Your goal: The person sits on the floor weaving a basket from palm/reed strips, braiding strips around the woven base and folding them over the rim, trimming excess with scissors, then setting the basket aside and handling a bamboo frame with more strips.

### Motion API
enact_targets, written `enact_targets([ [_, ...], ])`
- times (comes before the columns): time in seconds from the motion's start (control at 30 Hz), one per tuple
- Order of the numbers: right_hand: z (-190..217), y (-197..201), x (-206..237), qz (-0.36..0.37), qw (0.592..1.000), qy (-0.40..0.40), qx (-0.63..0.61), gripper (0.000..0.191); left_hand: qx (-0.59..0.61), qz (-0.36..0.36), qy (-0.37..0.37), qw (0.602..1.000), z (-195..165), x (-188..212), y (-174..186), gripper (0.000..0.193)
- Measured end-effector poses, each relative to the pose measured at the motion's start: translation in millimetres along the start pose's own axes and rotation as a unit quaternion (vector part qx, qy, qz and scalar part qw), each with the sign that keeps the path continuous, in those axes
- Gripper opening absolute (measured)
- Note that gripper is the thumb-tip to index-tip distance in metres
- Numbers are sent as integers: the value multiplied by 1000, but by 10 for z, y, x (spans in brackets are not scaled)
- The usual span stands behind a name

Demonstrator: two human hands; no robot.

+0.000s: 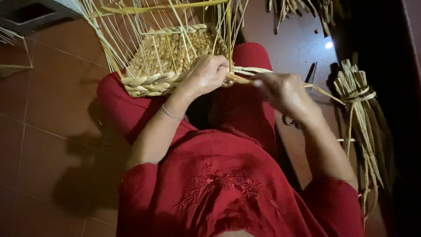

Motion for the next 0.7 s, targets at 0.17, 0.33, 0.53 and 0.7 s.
enact_targets([
  [0.17,-218,56,-248,-259,938,176,146,18,-33,-6,0,999,-6,-53,42,28],
  [0.33,-337,-206,-650,-303,930,145,148,9,-4,12,79,997,-120,-133,37,40],
  [0.53,-407,-465,-922,-240,964,45,103,32,-110,-77,14,991,-240,-92,-58,33],
  [0.7,-494,-294,-856,-215,973,51,68,31,-97,-69,21,993,-209,-80,1,30],
])
Point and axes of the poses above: each hand's wrist, its own x-axis away from the middle knuckle, its own y-axis out of the back of the hand, z = x × y, the point moved 1 cm from there along -x, towards the middle knuckle, and after that the axes turned 6 degrees about x, right-handed, at the moved point
